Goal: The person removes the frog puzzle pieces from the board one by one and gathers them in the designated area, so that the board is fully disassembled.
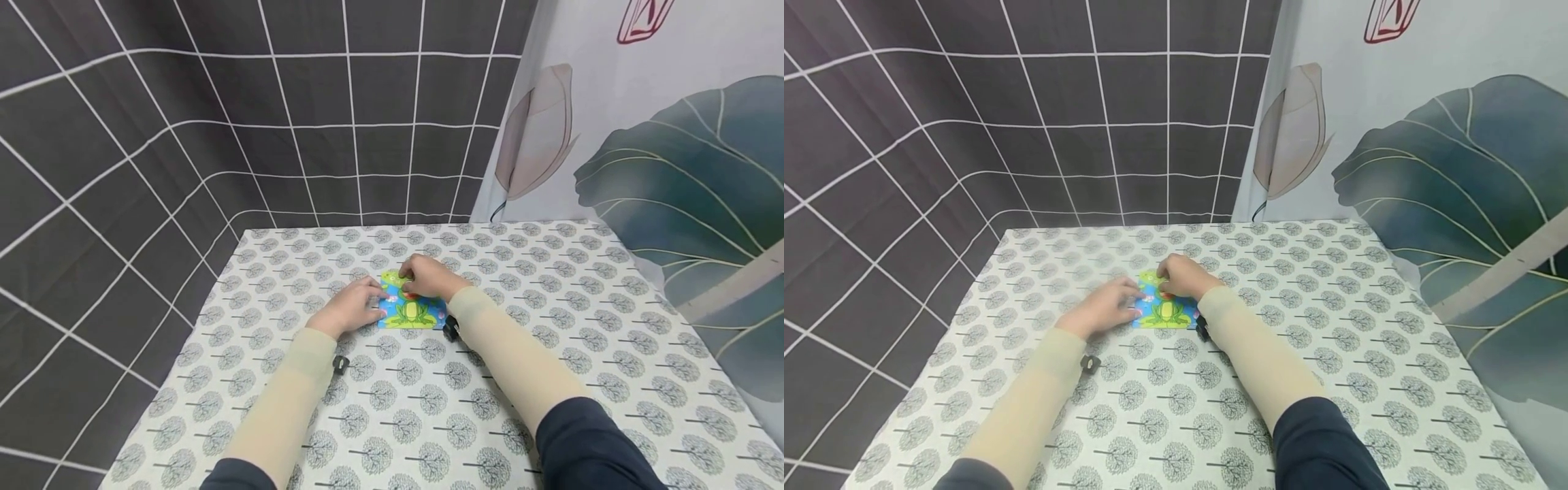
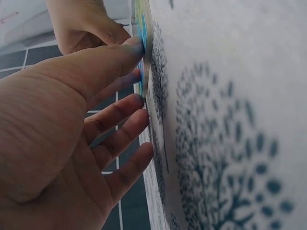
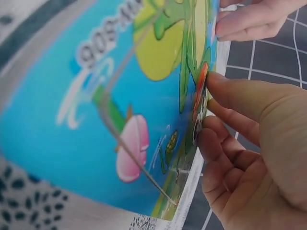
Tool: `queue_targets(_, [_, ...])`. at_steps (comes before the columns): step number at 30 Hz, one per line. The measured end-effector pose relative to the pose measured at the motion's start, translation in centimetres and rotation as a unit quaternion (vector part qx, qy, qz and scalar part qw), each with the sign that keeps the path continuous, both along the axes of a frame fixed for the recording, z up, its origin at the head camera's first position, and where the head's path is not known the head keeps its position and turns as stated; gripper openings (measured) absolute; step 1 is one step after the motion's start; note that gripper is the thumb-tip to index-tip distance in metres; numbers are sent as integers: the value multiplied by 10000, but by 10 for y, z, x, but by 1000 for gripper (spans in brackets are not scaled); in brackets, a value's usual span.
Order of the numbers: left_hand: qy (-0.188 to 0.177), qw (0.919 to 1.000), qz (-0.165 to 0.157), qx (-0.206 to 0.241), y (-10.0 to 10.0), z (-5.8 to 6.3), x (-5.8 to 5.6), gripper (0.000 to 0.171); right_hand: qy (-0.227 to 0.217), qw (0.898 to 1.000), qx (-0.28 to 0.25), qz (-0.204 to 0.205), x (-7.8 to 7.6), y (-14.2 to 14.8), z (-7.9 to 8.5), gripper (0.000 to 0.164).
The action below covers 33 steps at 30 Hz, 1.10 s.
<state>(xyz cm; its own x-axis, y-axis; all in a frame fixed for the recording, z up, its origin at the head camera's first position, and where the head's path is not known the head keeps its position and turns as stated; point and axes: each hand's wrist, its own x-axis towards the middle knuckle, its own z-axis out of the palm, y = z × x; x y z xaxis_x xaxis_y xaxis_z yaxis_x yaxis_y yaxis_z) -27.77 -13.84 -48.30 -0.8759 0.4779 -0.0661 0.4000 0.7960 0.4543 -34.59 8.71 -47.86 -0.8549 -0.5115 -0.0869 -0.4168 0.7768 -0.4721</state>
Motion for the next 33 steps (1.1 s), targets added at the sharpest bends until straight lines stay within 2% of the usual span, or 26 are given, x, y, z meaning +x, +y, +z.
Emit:
queue_targets(8, [22,10000,-29,-14,0,-3,-1,46,-638,9961,-560,-234,-5,4,-4,34])
queue_targets(18, [-89,10000,15,22,1,0,0,46,-994,9924,-674,-254,-10,3,-4,34])
queue_targets(33, [-34,10000,-3,35,1,0,0,46,-1055,9913,-659,-428,-11,-1,-1,34])
